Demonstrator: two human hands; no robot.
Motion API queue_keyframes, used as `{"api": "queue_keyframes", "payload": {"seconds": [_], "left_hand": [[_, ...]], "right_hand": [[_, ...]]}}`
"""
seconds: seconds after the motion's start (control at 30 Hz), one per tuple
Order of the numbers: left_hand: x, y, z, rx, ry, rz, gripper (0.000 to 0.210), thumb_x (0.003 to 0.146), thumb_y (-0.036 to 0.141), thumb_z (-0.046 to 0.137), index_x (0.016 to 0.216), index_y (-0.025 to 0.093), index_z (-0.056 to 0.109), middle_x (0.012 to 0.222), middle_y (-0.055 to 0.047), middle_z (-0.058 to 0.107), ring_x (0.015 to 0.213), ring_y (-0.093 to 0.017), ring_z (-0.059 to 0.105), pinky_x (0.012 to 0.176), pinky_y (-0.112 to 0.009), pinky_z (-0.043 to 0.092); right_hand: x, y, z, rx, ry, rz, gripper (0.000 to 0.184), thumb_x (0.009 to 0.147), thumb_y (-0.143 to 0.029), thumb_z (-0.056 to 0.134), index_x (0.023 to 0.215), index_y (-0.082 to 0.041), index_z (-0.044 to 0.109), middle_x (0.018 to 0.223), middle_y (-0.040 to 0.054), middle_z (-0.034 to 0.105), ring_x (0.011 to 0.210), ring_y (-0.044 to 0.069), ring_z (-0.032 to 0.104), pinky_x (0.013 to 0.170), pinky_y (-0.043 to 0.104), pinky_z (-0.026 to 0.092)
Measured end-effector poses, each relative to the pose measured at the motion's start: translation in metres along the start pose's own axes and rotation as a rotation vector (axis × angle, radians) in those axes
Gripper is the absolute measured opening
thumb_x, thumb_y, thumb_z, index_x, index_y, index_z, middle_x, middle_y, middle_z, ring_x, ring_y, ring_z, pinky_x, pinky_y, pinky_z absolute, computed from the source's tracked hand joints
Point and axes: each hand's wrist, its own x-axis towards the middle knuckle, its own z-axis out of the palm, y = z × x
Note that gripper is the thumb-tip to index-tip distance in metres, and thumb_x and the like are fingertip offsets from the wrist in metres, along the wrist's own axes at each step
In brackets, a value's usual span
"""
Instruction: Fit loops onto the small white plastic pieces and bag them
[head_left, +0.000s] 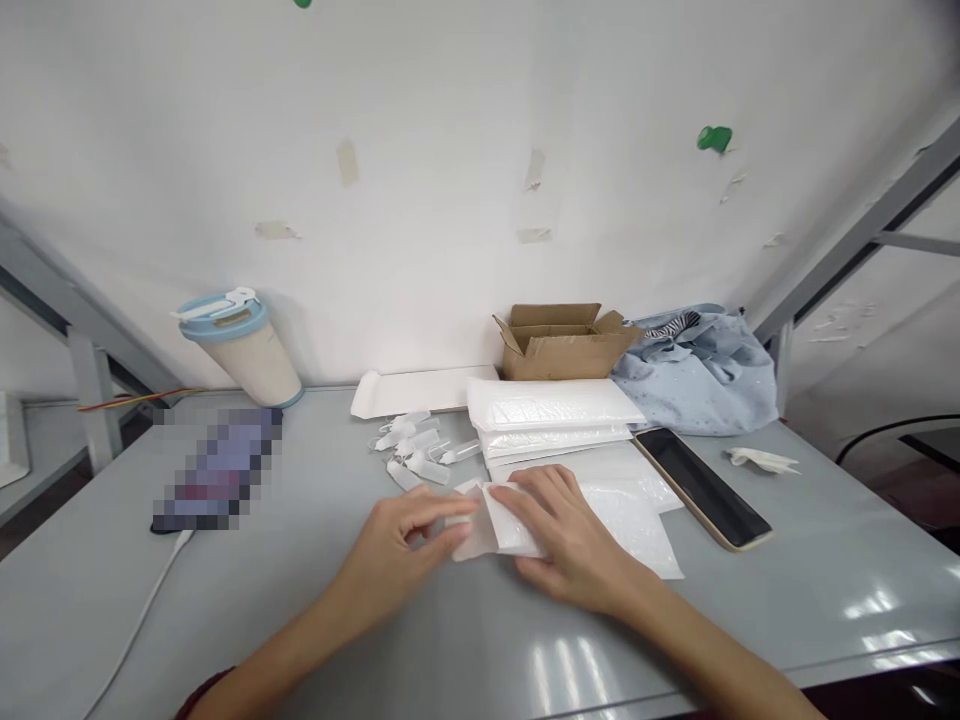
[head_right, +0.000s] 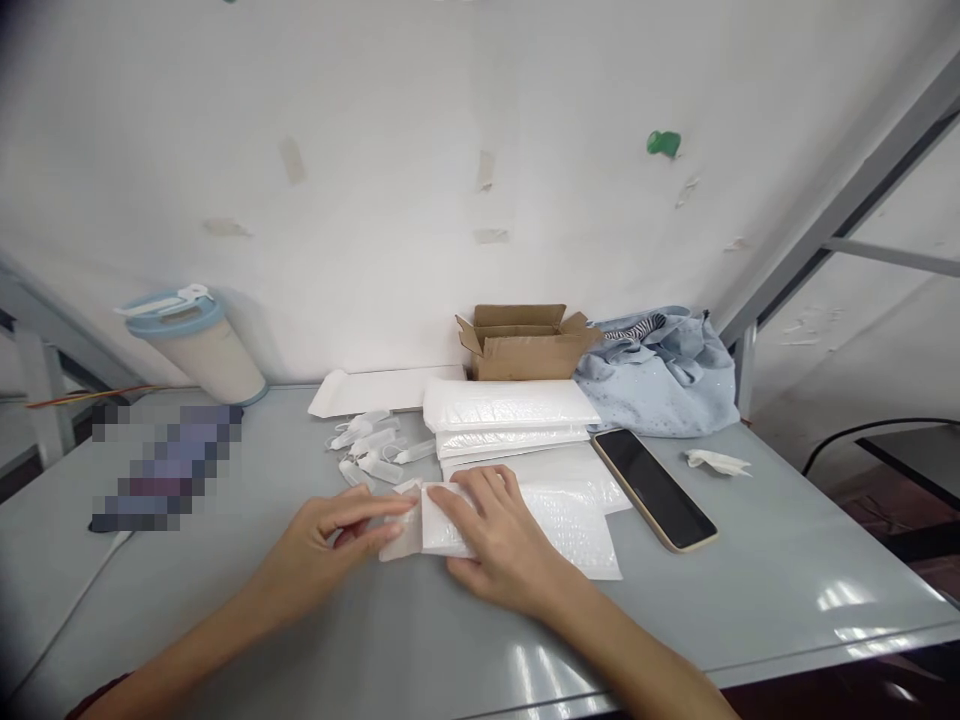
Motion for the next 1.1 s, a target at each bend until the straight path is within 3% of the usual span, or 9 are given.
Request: {"api": "queue_keyframes", "payload": {"seconds": [0.07, 0.17, 0.27, 0.37, 0.6, 0.8, 0.97, 1.1], "left_hand": [[0.005, -0.007, -0.01, 0.077, 0.132, -0.03, 0.028, 0.084, 0.042, 0.055, 0.093, 0.024, 0.075, 0.075, -0.002, 0.069, 0.059, -0.014, 0.052, 0.055, -0.025, 0.044], [0.016, -0.024, -0.029, 0.267, 0.338, 0.015, 0.028, 0.084, 0.042, 0.053, 0.089, 0.022, 0.072, 0.09, -0.004, 0.07, 0.068, -0.017, 0.056, 0.062, -0.028, 0.047], [0.024, -0.042, -0.042, 0.473, 0.352, 0.04, 0.032, 0.083, 0.039, 0.051, 0.104, 0.022, 0.068, 0.103, -0.007, 0.068, 0.091, -0.024, 0.058, 0.073, -0.035, 0.049], [0.029, -0.055, -0.044, 0.518, 0.319, 0.006, 0.036, 0.085, 0.04, 0.047, 0.11, 0.021, 0.065, 0.106, -0.008, 0.065, 0.099, -0.026, 0.057, 0.075, -0.037, 0.05], [0.039, -0.067, -0.028, 0.471, 0.396, 0.112, 0.03, 0.087, 0.038, 0.046, 0.094, 0.021, 0.069, 0.095, -0.008, 0.061, 0.096, -0.024, 0.057, 0.074, -0.034, 0.049], [0.035, -0.052, -0.031, 0.272, 0.352, 0.041, 0.022, 0.086, 0.036, 0.05, 0.084, 0.021, 0.066, 0.088, -0.004, 0.067, 0.073, -0.016, 0.057, 0.061, -0.027, 0.046], [0.021, -0.022, -0.035, 0.066, 0.387, 0.027, 0.02, 0.082, 0.039, 0.058, 0.082, 0.021, 0.068, 0.083, -0.003, 0.068, 0.075, -0.016, 0.06, 0.059, -0.024, 0.048], [0.011, -0.001, -0.034, -0.009, 0.375, 0.043, 0.019, 0.081, 0.039, 0.061, 0.081, 0.022, 0.069, 0.08, -0.002, 0.068, 0.066, -0.014, 0.059, 0.051, -0.022, 0.047]], "right_hand": [[0.0, 0.003, -0.002, -0.02, 0.013, 0.025, 0.055, 0.074, -0.015, 0.054, 0.128, -0.017, 0.045, 0.112, 0.0137, 0.051, 0.102, 0.027, 0.046, 0.086, 0.045, 0.04], [0.0, 0.007, -0.005, -0.036, 0.021, 0.059, 0.053, 0.075, -0.015, 0.054, 0.128, -0.017, 0.045, 0.112, 0.0137, 0.051, 0.102, 0.027, 0.047, 0.086, 0.045, 0.04], [0.0, 0.009, -0.007, -0.045, 0.026, 0.07, 0.053, 0.077, -0.015, 0.055, 0.128, -0.018, 0.045, 0.113, 0.0138, 0.051, 0.103, 0.028, 0.046, 0.086, 0.045, 0.041], [-0.001, 0.009, -0.008, -0.056, 0.038, 0.065, 0.052, 0.077, -0.015, 0.055, 0.128, -0.017, 0.045, 0.114, 0.0144, 0.051, 0.104, 0.028, 0.047, 0.087, 0.046, 0.041], [0.0, 0.007, -0.008, -0.06, 0.015, 0.065, 0.053, 0.077, -0.016, 0.055, 0.129, -0.017, 0.045, 0.114, 0.0142, 0.052, 0.104, 0.028, 0.047, 0.086, 0.047, 0.042], [0.0, 0.008, -0.007, -0.058, 0.003, 0.091, 0.053, 0.077, -0.016, 0.055, 0.129, -0.017, 0.045, 0.114, 0.0143, 0.052, 0.104, 0.028, 0.047, 0.087, 0.047, 0.041], [-0.001, 0.01, -0.004, -0.073, 0.003, 0.112, 0.054, 0.076, -0.016, 0.056, 0.129, -0.017, 0.046, 0.115, 0.0148, 0.052, 0.105, 0.029, 0.047, 0.089, 0.048, 0.04], [-0.001, 0.01, -0.002, -0.08, -0.004, 0.117, 0.055, 0.077, -0.016, 0.055, 0.13, -0.018, 0.045, 0.116, 0.0145, 0.053, 0.107, 0.029, 0.047, 0.09, 0.048, 0.04]]}}
